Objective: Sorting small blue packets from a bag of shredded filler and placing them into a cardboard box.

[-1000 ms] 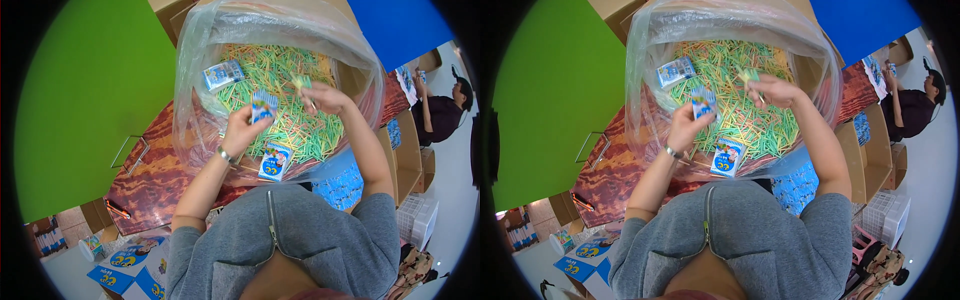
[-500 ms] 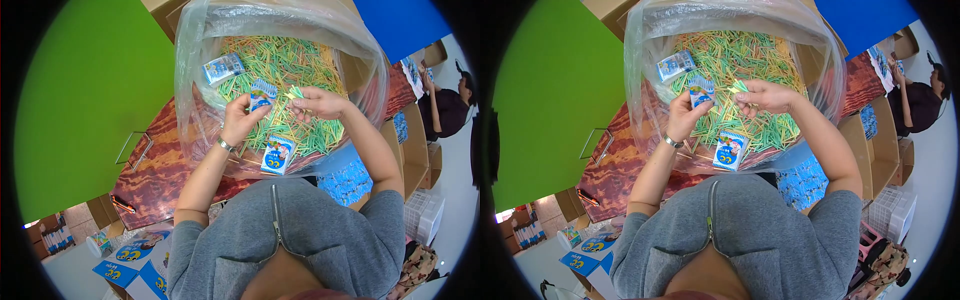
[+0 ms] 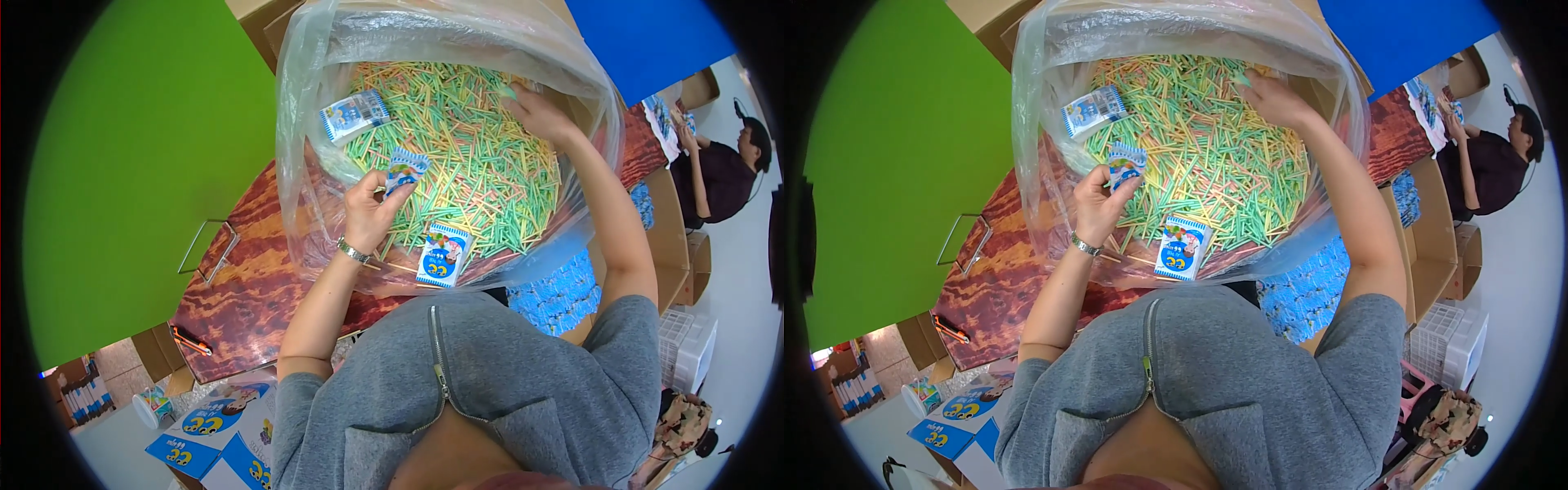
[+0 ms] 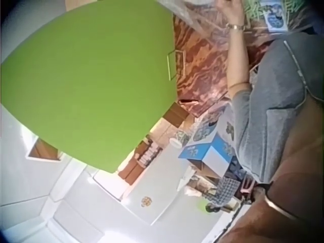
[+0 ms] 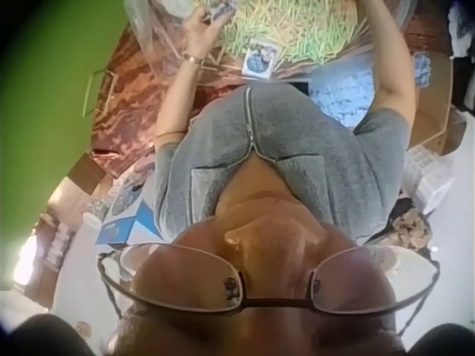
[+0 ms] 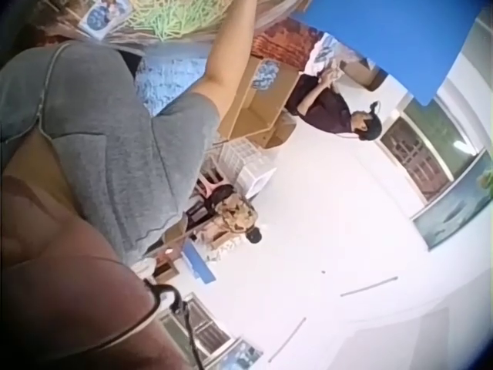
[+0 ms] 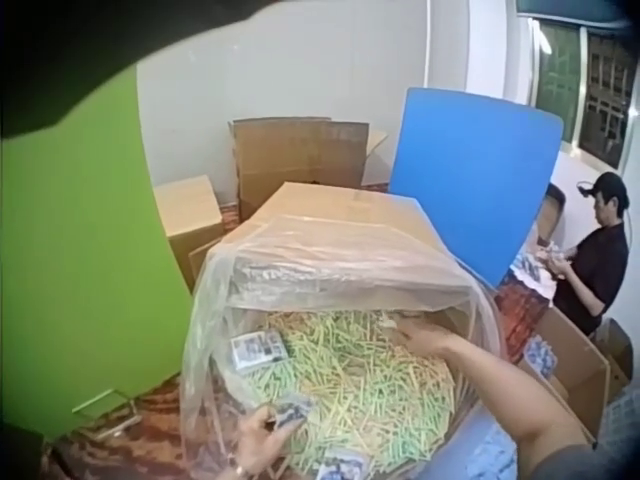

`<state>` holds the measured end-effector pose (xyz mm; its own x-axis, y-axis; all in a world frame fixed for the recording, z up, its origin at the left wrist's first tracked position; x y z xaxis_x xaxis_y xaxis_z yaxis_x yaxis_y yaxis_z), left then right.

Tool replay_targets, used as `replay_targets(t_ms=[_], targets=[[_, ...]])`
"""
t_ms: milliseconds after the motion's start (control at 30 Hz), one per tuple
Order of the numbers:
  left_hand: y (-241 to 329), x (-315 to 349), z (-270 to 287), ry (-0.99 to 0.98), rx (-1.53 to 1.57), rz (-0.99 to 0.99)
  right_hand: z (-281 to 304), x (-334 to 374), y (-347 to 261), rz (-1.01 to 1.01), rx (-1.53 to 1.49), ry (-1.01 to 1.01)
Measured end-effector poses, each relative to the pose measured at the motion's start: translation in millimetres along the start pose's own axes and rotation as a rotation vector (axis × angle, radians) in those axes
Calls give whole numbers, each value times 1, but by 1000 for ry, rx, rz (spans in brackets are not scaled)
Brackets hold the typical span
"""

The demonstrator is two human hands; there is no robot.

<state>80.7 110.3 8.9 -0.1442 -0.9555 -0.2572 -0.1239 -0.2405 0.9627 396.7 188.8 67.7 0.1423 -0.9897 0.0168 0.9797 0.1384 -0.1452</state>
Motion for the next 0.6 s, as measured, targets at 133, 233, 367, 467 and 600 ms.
replay_targets(t_ms=[133, 233, 367, 467, 600], targets=[[-6, 5, 6, -25, -18, 36, -22, 10, -14, -26, -20, -376], [-6, 7, 9, -13, 6, 52, -29, 20, -11, 57, 28, -342], [-7, 7, 6, -24, -13, 40, -35, 29, -39, 34, 21, -478], [-7, 7, 0, -39, -25, 57, -43, 25, -43, -109, 76, -477], [-3, 7, -4, -60, -57, 52, -54, 9, -41, -102, 205, -434]])
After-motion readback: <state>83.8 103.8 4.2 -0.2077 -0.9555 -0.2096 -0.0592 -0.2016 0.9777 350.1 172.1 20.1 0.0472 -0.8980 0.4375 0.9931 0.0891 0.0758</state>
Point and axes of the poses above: each hand's wrist, its own x-axis away from the middle knuckle, its own z-axis out of the back of the hand, y = z × x, the point moved 7 cm from there along -x, towards the middle knuckle, and after that the axes turned 11 degrees about x, right-handed, at the moved point
